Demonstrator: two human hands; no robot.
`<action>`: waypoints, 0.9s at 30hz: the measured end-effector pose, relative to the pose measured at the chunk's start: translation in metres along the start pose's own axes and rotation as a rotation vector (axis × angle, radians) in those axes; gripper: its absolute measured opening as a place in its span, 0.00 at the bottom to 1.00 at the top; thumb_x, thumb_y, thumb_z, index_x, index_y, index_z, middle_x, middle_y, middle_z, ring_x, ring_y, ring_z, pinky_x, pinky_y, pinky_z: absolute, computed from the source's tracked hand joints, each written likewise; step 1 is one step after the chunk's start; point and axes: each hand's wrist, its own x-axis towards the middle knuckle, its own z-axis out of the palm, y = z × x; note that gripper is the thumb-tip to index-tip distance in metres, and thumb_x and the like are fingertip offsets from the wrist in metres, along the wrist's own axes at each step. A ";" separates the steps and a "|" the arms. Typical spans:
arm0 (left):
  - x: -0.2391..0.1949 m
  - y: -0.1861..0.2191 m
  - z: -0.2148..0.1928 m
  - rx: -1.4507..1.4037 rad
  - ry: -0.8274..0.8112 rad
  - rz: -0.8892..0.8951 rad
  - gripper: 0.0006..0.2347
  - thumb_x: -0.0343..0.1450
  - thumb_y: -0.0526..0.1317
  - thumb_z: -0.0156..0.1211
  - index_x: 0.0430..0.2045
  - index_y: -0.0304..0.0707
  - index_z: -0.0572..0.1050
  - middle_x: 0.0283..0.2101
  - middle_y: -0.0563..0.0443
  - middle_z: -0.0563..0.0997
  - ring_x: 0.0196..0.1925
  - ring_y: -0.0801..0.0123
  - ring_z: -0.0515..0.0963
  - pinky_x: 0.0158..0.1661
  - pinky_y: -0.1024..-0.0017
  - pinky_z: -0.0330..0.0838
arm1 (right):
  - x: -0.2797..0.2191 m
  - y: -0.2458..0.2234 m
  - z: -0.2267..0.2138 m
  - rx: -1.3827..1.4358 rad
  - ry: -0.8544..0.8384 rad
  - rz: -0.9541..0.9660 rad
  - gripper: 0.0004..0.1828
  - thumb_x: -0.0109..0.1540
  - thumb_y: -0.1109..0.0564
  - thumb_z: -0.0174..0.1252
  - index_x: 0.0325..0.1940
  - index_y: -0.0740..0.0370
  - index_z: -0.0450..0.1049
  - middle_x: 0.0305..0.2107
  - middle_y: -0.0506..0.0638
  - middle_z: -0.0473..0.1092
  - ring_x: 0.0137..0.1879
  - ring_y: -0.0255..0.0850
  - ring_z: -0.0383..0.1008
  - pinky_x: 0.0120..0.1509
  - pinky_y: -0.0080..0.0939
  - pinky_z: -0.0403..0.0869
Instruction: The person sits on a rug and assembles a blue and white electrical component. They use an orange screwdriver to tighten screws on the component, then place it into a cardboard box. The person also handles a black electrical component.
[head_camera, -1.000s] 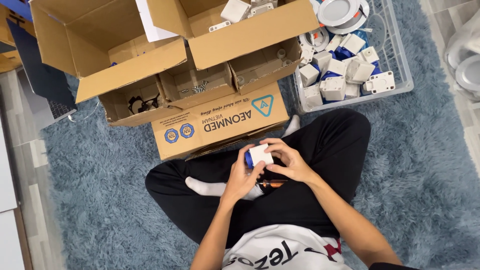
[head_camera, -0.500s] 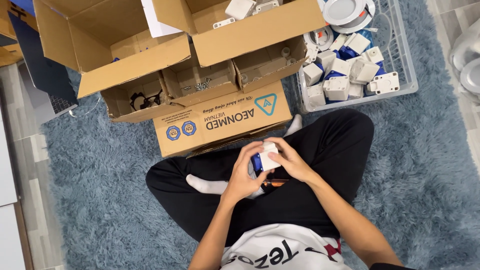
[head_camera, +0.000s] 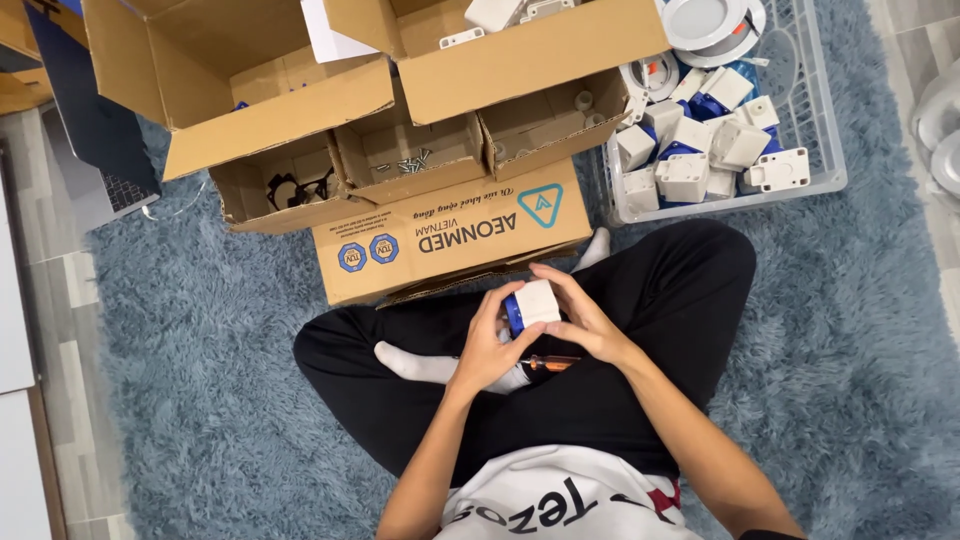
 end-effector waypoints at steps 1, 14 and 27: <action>0.000 0.000 0.000 0.014 0.010 0.040 0.30 0.68 0.40 0.80 0.66 0.32 0.72 0.61 0.32 0.76 0.60 0.40 0.83 0.52 0.56 0.84 | 0.001 -0.003 0.001 -0.002 0.003 0.083 0.41 0.68 0.57 0.60 0.84 0.64 0.54 0.78 0.65 0.54 0.83 0.58 0.54 0.82 0.66 0.57; 0.002 0.015 -0.008 0.022 -0.074 -0.085 0.36 0.74 0.52 0.69 0.72 0.28 0.60 0.64 0.16 0.71 0.64 0.24 0.78 0.61 0.37 0.78 | -0.008 0.033 -0.001 -0.043 0.092 0.099 0.35 0.66 0.63 0.67 0.77 0.61 0.66 0.68 0.59 0.70 0.67 0.50 0.76 0.66 0.54 0.79; -0.001 0.010 -0.002 0.090 0.064 0.185 0.29 0.61 0.33 0.83 0.59 0.37 0.78 0.61 0.42 0.78 0.65 0.49 0.81 0.63 0.58 0.78 | -0.004 0.012 0.001 -0.186 0.083 0.152 0.33 0.77 0.45 0.43 0.84 0.62 0.57 0.73 0.67 0.62 0.78 0.58 0.63 0.78 0.66 0.65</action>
